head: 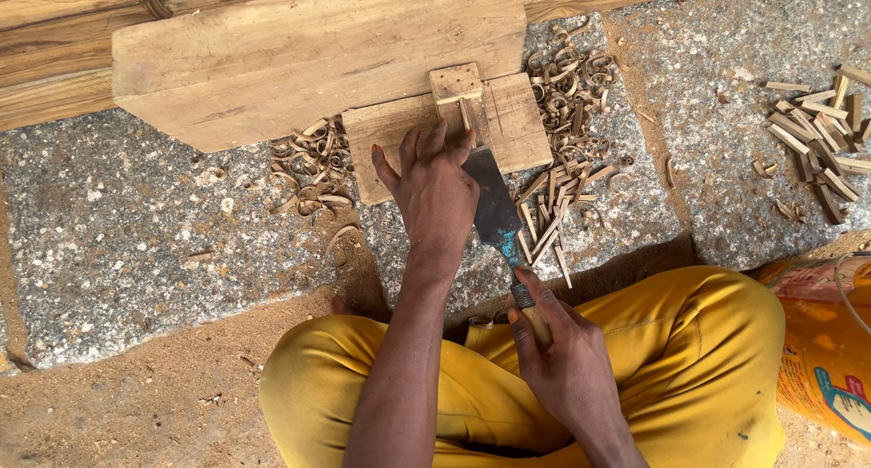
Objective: The person sits cross-legged on the ground and uses a chisel to carve a small wooden block. They repeatedly strike the chisel with a mallet to shape the wood, creating shavings that accumulate on the floor.
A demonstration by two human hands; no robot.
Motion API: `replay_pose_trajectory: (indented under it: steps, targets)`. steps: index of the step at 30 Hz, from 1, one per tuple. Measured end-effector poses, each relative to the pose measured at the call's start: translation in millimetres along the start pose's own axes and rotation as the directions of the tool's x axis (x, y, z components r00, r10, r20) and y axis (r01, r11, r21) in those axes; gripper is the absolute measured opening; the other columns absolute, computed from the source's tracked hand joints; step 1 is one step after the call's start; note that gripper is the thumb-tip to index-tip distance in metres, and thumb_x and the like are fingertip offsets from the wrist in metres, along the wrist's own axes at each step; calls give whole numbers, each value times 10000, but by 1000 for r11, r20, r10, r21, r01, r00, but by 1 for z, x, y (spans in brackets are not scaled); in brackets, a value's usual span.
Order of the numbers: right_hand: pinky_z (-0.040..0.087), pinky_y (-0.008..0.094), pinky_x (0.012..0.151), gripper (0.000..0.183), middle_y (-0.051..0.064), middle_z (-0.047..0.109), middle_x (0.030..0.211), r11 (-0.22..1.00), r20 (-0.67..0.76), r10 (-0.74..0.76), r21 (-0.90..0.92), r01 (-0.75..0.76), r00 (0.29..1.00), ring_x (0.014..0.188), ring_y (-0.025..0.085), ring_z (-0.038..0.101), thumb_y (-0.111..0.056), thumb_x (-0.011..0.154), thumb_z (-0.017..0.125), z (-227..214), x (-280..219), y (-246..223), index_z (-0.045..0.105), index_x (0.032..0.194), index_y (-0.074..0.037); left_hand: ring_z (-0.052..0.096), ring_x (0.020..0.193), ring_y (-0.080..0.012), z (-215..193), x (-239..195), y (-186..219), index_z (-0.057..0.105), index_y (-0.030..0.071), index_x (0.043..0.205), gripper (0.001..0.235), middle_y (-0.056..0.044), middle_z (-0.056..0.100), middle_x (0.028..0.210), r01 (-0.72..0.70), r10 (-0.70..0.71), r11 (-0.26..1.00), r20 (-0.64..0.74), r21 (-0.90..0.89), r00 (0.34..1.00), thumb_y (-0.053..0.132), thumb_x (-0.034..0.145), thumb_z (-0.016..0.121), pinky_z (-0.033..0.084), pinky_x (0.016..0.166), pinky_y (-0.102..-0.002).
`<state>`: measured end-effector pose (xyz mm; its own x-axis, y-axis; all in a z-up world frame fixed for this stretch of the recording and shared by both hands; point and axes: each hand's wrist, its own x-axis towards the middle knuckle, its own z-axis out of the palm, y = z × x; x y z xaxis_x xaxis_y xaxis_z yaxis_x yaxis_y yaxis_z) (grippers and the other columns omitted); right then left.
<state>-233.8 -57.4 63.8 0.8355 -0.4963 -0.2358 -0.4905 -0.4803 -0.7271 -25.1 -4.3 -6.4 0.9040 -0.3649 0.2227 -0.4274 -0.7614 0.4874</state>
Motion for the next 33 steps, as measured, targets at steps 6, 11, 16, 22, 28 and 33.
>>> replay_pose_trajectory:
  steps: [6,11,16,22,28,33]
  targets:
    - [458,384,425,498,98,604,514,1000,-29,5,-21,-6,1000,394,167,509,-193,883,728,-3,4,2,660,1375,-216,490,1362,-245,3,-1,0,768,231,1186,472,-52,637,1393,-12,12,1000,-28,-9,1000,55,749,796,72,1226,-678]
    - [408,363,423,452,83,504,456,998,-43,48,-47,-50,998,401,134,430,-204,870,750,-12,11,4,701,1319,-230,533,1314,-239,10,-3,0,780,224,1168,449,-52,653,1378,-26,27,999,-87,20,996,74,745,796,93,1232,-665]
    - [375,377,429,441,106,469,447,992,-3,123,-36,-123,992,405,148,396,-202,880,745,-14,12,-1,696,1316,-250,573,1265,-223,15,0,0,797,233,1115,386,-44,695,1320,-21,21,1000,-149,0,989,76,762,790,121,1235,-654]
    - [451,396,473,465,159,550,514,999,-30,33,-31,-34,999,411,238,468,-177,878,740,-14,10,-8,681,1337,-221,593,1246,-218,22,3,-3,803,235,1064,295,-42,717,1316,-55,57,998,-210,14,976,94,805,802,144,1238,-621]
    - [523,485,574,499,221,707,747,996,-70,-88,-36,85,994,603,363,707,-143,887,688,-7,-2,-13,620,1381,-152,605,1235,-352,-4,2,9,826,177,1002,369,-108,700,1273,-195,209,978,-265,79,941,40,660,794,183,1121,-672]
    - [532,518,644,454,259,702,766,985,-72,-109,-139,98,991,677,429,706,-128,894,678,5,0,-11,614,1330,-22,740,945,-125,-1,-28,69,796,134,997,402,-81,654,1355,-99,483,651,310,-753,819,-136,790,582,556,495,-283]
